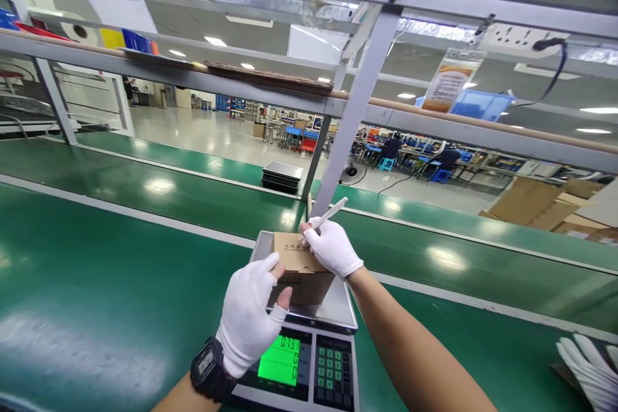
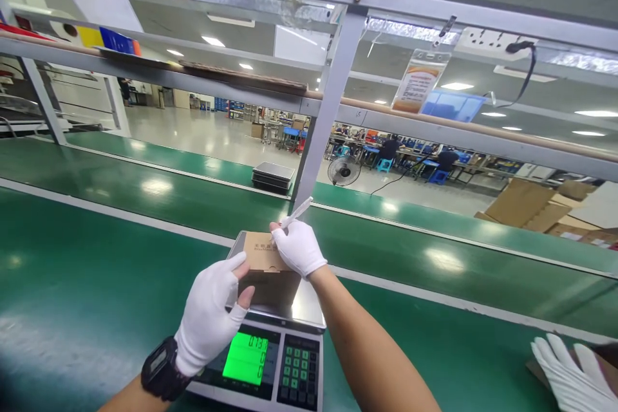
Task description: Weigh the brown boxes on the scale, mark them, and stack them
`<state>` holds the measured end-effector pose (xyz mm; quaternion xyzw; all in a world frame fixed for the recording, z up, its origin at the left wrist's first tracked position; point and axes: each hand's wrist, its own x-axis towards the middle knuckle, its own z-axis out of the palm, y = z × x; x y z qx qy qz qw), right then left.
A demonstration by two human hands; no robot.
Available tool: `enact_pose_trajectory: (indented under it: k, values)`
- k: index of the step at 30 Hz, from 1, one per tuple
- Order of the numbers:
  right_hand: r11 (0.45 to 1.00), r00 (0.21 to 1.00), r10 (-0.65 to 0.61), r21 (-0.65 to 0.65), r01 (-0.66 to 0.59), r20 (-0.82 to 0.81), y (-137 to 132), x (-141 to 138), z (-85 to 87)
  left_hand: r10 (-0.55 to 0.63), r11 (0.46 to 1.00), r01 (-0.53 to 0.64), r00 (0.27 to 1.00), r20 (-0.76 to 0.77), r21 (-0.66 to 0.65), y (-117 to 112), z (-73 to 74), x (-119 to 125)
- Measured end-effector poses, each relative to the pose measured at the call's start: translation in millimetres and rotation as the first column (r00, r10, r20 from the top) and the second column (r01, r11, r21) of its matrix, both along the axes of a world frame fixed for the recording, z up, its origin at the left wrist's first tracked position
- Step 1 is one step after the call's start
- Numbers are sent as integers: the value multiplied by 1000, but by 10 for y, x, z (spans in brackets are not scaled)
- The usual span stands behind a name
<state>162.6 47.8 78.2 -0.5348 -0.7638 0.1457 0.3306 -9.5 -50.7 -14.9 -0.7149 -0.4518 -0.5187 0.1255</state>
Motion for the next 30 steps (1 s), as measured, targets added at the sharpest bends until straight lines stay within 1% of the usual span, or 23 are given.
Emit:
enact_pose_trajectory:
  k: [9, 17, 19, 24, 30]
  values:
    - [1000, 1000, 15, 5, -15, 15, 16, -20, 5, 11, 1000, -10, 1000, 23, -12, 10, -45, 23]
    - [999, 998, -49, -8, 49, 49, -36, -47, 62, -3, 1000, 4, 999, 44, -26, 10, -54, 23]
    - [999, 997, -49, -17, 50, 59, -47, -44, 74, -6, 1000, 7, 999, 42, -24, 7, -45, 25]
    - [998, 997, -65, 0, 65, 41, -51, -43, 57, -5, 1000, 5, 999, 45, 8, -4, -25, 34]
    - [996, 995, -86, 2, 86, 50, -34, -35, 46, 0, 1000, 1, 999, 51, -7, 4, -34, 40]
